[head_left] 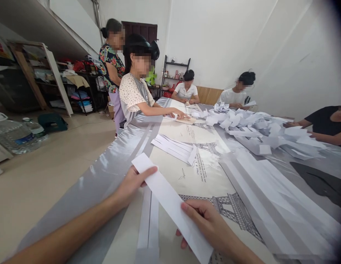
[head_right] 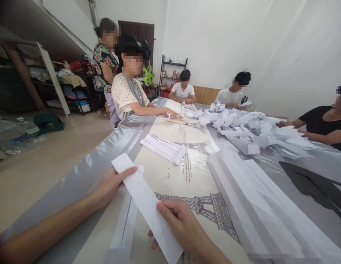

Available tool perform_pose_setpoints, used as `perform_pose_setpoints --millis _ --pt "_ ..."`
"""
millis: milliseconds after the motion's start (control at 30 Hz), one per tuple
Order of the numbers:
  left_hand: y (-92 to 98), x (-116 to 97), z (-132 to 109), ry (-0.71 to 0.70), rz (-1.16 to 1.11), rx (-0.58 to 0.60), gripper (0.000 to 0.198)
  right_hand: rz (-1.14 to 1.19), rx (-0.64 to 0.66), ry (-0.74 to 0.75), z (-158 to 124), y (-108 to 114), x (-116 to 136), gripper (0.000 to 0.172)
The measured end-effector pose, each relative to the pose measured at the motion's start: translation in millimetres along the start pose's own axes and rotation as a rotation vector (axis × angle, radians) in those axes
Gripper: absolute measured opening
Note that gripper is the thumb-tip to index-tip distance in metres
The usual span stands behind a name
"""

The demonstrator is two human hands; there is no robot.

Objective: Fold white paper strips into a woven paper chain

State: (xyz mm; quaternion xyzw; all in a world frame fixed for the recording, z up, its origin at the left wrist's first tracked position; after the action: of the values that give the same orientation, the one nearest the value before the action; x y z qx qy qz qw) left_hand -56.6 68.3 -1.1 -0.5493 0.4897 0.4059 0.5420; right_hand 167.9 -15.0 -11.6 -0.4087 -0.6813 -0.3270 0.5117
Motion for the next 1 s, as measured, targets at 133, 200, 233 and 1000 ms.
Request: perform_pose_setpoints --millis 133,200,233,1000 --pt "25.1 -10.7 25.3 -0.108 0.033 0.018 0.042 -0.035 -0.015 0.031 2.1 6.2 3.3 0.05" --pt "33.9 -15.6 30.8 -0.149 0.044 -0.028 0.043 -0.045 -0.033 0.052 2.9 11.4 6.7 0.051" --pt "36.7 -17.4 32.1 -0.163 0.052 -0.045 0.044 -0.056 -0.047 0.063 3.0 14.4 8.6 0.051" --pt "60.1 -26.4 38.9 -0.064 0.466 0.413 0.041 -0.259 -0.329 0.121 -1.2 74.6 26.8 0.041"
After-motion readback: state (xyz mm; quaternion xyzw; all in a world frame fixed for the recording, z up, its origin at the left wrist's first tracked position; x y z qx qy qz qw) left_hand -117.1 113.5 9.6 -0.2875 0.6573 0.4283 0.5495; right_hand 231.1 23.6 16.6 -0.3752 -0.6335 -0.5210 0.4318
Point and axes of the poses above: each hand's wrist, its own z-axis towards the middle knuckle, its own y-axis out of the back of the hand, x = y × z, the point moved 2 cm from there along z, towards the middle knuckle, and after that the axes turned 5 degrees about -z, right-handed, at the moved point
